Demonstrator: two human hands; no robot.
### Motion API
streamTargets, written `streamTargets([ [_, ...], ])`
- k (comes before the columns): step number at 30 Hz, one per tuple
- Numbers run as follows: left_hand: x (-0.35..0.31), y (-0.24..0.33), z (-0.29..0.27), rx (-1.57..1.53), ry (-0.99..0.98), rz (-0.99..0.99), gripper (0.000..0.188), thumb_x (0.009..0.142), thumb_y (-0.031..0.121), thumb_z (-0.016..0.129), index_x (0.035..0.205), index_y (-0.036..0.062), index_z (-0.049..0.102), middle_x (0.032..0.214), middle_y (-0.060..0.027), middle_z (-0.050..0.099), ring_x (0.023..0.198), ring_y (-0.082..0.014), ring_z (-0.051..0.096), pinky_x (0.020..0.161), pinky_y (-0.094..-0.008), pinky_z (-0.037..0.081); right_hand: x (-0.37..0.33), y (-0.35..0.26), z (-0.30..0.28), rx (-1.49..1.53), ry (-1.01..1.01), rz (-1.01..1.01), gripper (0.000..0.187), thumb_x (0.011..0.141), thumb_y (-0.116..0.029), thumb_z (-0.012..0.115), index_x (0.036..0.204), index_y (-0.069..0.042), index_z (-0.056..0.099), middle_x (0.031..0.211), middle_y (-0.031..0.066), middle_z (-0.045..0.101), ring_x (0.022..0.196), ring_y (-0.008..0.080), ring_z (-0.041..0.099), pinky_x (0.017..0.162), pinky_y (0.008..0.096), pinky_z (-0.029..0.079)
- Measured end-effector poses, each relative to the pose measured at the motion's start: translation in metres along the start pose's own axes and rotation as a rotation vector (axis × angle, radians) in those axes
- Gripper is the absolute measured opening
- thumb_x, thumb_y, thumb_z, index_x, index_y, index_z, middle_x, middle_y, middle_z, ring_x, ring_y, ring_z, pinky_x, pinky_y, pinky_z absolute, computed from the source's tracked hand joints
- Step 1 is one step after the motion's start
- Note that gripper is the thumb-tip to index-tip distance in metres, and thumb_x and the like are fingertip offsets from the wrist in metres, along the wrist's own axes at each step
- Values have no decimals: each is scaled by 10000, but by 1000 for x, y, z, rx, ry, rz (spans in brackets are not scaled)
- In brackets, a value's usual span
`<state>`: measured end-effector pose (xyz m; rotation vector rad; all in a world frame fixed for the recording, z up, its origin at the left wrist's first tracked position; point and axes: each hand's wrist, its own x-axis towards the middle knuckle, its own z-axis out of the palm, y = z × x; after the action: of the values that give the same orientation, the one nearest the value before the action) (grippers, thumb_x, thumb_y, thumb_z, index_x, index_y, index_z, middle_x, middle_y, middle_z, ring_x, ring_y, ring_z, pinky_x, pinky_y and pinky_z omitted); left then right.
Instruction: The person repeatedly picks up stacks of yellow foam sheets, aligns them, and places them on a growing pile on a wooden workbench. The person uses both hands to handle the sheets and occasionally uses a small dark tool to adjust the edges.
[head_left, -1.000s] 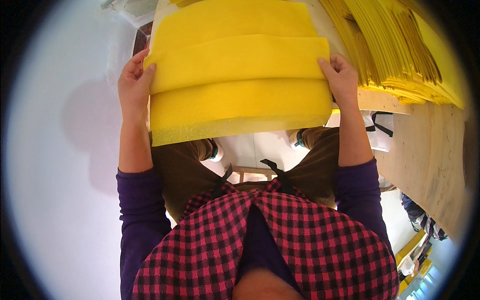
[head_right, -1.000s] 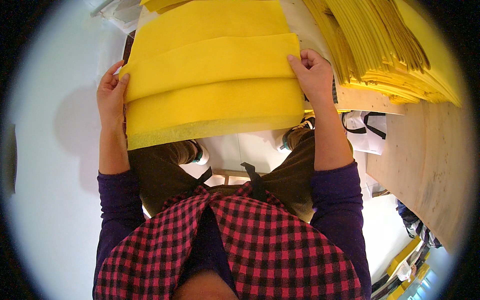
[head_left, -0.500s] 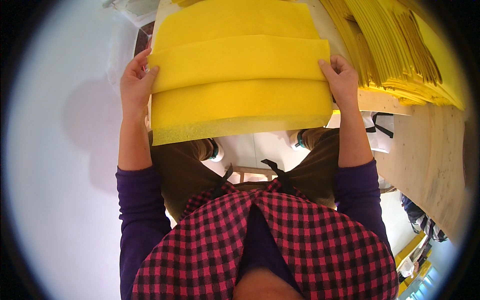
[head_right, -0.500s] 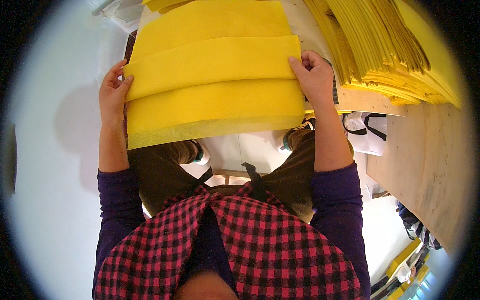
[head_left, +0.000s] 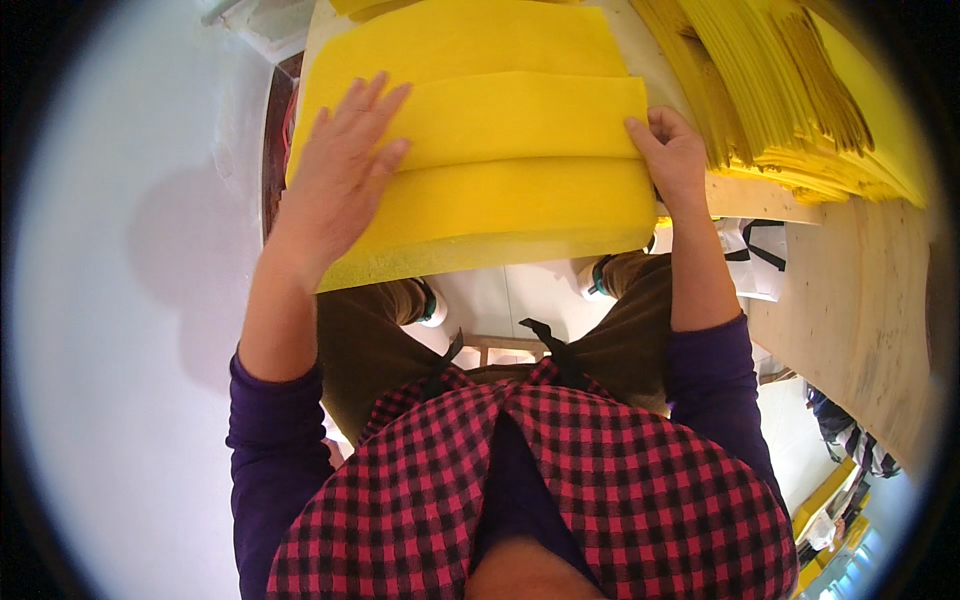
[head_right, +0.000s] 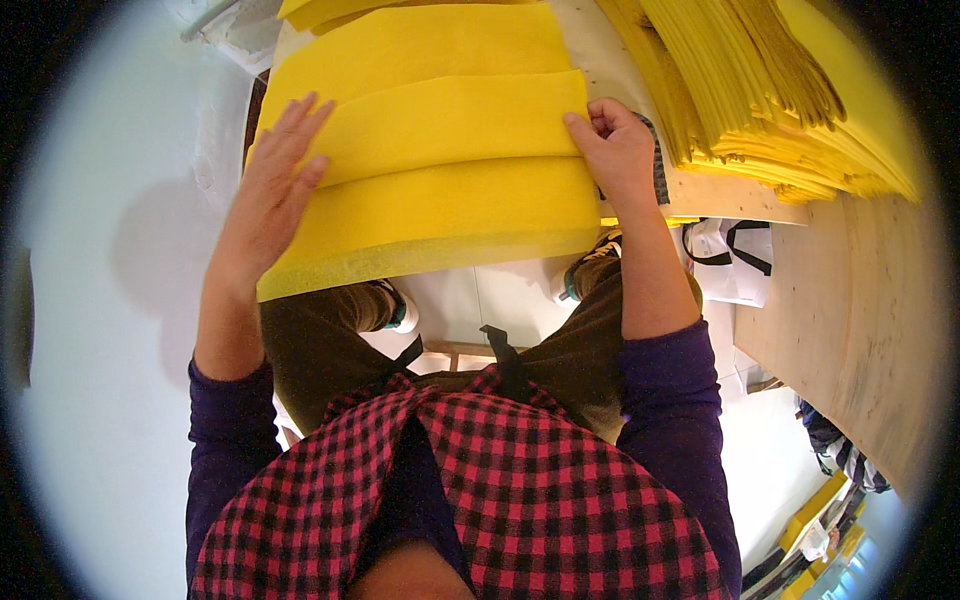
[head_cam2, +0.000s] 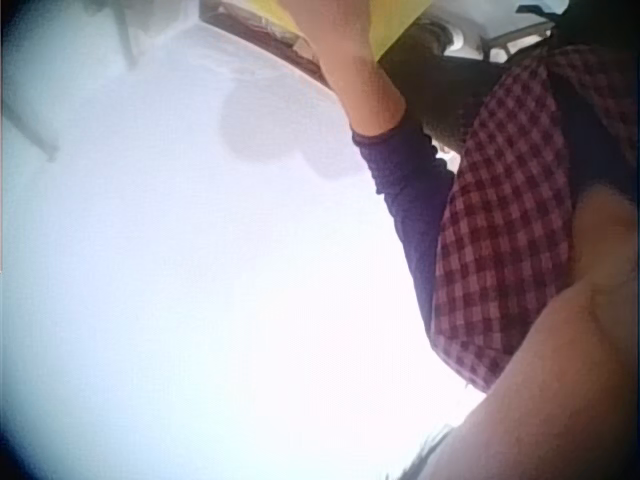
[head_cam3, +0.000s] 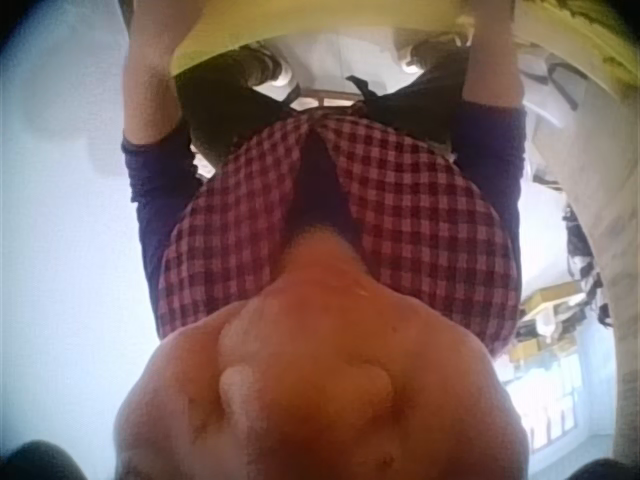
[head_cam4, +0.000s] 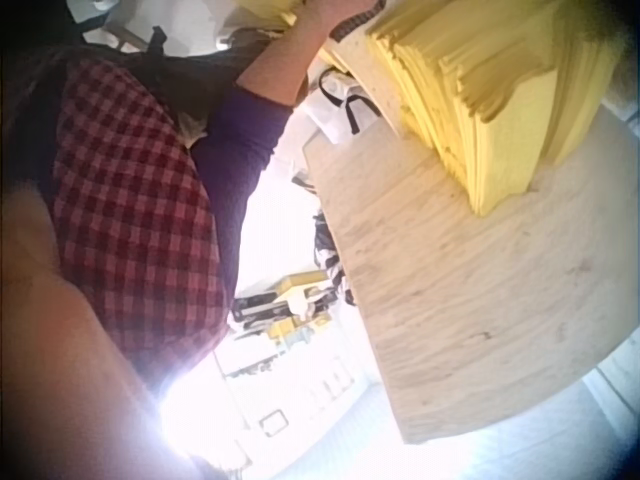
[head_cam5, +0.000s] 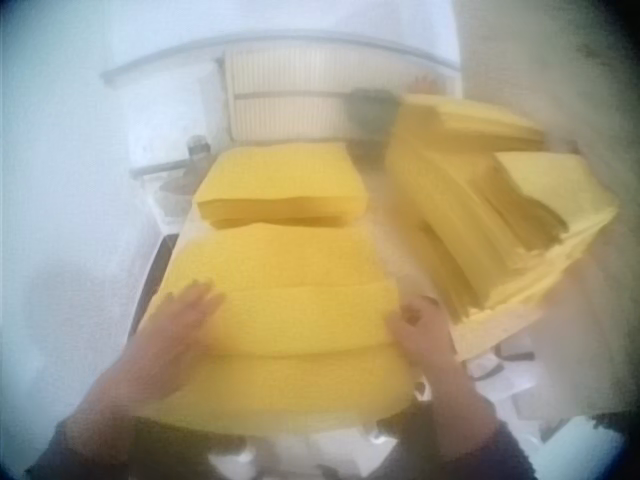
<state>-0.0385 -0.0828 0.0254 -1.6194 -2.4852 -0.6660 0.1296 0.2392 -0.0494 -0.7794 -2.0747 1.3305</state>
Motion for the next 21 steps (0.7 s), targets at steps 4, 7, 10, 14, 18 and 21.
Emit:
streamTargets([
  [4,10,2,34,83,-170,-166,507,998,318,402,1461,131,316,1510,-163,293,1411,-352,229,1143,-485,155,-1,-1,-1,-3,-9,4,221,805,-175,721,916,-3,638,703,-3,609,627,62,522,585,227,442],
  [7,5,-6,48,72,-105,-167,541,981,381,418,1443,111,341,1488,-180,323,1383,-360,280,1122,-503,207,0,0,-2,37,-39,-6,245,810,-168,712,963,3,628,704,-1,613,631,64,530,593,226,441],
  [10,1,-12,55,121,-53,-113,556,980,407,407,1451,123,331,1490,-171,324,1384,-346,287,1123,-500,208,1,1,-3,37,-47,-21,273,811,-159,705,1010,8,621,689,1,613,625,69,538,605,227,439],
  [14,0,-14,58,122,-32,-112,555,978,415,405,1451,132,334,1492,-158,328,1382,-337,295,1124,-497,207,-1,-9,-9,-58,17,-76,315,821,-166,693,1084,-10,614,797,34,637,690,100,560,667,246,463],
  [18,0,-14,58,131,-20,-119,558,976,423,403,1451,136,337,1490,-156,333,1381,-331,300,1126,-496,206,-6,-43,-16,-303,120,-366,396,859,-260,658,1179,-39,585,1071,132,631,972,238,579,873,344,452],
  [21,-2,-13,61,131,-3,-117,560,974,421,408,1448,131,342,1486,-153,341,1381,-326,303,1124,-497,211,-20,-78,0,-368,-38,-483,502,896,-387,588,1249,-34,541,1297,203,531,1247,349,447,1061,415,332],
])
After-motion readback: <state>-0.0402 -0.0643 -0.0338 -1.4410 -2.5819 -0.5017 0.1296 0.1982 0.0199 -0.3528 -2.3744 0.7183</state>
